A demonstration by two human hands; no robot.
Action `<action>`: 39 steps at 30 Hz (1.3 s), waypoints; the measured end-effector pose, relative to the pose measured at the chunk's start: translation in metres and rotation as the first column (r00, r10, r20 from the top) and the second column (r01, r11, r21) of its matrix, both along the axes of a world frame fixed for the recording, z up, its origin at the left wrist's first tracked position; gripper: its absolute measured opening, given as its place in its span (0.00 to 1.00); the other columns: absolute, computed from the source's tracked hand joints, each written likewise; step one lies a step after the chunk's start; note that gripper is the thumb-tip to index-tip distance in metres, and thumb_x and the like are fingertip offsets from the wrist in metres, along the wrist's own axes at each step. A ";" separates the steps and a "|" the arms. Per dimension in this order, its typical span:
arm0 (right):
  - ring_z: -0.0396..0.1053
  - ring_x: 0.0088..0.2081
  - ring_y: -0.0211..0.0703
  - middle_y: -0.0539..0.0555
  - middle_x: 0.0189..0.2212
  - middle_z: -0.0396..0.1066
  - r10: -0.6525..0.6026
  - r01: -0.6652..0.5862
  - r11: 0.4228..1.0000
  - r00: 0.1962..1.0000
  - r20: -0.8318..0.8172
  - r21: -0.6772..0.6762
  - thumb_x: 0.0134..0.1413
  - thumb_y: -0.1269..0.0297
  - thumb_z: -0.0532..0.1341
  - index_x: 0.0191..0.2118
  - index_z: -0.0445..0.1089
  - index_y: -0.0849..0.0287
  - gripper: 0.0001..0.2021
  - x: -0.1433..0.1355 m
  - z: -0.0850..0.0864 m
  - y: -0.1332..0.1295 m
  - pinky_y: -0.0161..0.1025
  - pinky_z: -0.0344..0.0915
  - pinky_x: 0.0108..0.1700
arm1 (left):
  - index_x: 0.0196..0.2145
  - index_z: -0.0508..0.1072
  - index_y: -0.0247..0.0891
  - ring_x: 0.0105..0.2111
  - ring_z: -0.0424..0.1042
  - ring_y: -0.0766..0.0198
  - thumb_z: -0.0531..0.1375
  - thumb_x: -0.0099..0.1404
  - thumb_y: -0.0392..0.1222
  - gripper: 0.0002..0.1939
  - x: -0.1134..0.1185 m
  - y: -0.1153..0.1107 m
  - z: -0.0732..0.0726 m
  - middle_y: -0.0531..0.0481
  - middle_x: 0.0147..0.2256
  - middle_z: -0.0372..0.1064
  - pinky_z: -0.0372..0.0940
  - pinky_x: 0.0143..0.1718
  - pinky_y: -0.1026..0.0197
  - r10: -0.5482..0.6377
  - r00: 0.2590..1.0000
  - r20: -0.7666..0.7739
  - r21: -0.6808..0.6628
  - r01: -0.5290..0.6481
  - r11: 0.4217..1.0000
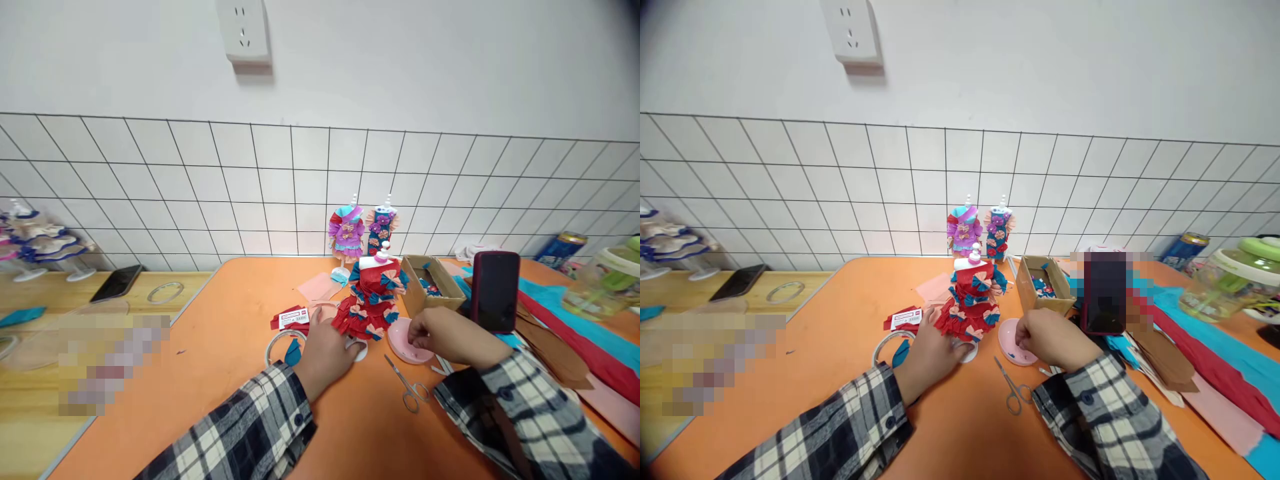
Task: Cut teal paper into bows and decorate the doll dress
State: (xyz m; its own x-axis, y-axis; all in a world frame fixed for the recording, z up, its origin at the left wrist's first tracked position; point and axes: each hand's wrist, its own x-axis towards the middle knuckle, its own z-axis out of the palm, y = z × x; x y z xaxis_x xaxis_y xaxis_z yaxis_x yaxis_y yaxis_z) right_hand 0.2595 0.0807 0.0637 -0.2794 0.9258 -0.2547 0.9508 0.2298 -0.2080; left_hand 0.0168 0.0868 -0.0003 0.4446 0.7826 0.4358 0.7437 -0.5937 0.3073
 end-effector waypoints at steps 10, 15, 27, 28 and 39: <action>0.74 0.37 0.52 0.61 0.34 0.76 -0.073 0.067 0.997 0.973 0.218 0.038 0.42 0.74 0.61 0.30 0.78 0.58 0.10 -0.011 -0.026 0.005 0.37 0.55 0.31 | 0.44 0.72 0.43 0.43 0.69 0.48 0.60 0.63 0.50 0.14 0.002 -0.011 0.017 0.43 0.44 0.73 0.55 0.46 0.45 0.021 0.971 -0.239 0.010 -0.019 1.000; 0.74 0.38 0.55 0.63 0.34 0.76 -0.084 0.077 0.996 0.968 0.238 0.037 0.44 0.72 0.61 0.32 0.78 0.60 0.09 -0.007 -0.027 0.008 0.39 0.58 0.32 | 0.43 0.73 0.41 0.46 0.67 0.45 0.61 0.61 0.52 0.16 0.002 -0.015 0.017 0.41 0.45 0.73 0.52 0.49 0.43 0.028 0.967 -0.255 0.005 -0.028 1.000; 0.71 0.34 0.43 0.55 0.32 0.75 -0.035 0.028 0.992 0.998 0.059 0.123 0.51 0.70 0.56 0.32 0.72 0.60 0.07 -0.002 -0.007 -0.001 0.35 0.55 0.31 | 0.33 0.75 0.35 0.38 0.66 0.49 0.55 0.65 0.56 0.20 -0.020 -0.067 0.028 0.40 0.33 0.71 0.56 0.41 0.47 0.118 0.914 -0.388 0.116 -0.079 0.990; 0.71 0.34 0.43 0.55 0.31 0.75 -0.032 0.027 0.992 0.999 0.043 0.127 0.51 0.70 0.56 0.31 0.72 0.60 0.07 0.000 -0.005 -0.002 0.35 0.55 0.31 | 0.32 0.75 0.36 0.37 0.66 0.50 0.55 0.66 0.56 0.20 -0.023 -0.074 0.028 0.41 0.33 0.71 0.56 0.40 0.48 0.078 0.920 -0.384 0.114 -0.037 0.993; 0.73 0.33 0.44 0.54 0.31 0.77 0.009 -0.003 0.995 0.998 -0.057 0.100 0.42 0.76 0.57 0.30 0.76 0.60 0.12 0.005 -0.021 0.010 0.34 0.60 0.32 | 0.31 0.71 0.38 0.34 0.64 0.57 0.51 0.68 0.56 0.20 -0.023 -0.076 0.014 0.48 0.30 0.70 0.52 0.35 0.53 -0.195 0.891 -0.410 0.124 0.266 0.956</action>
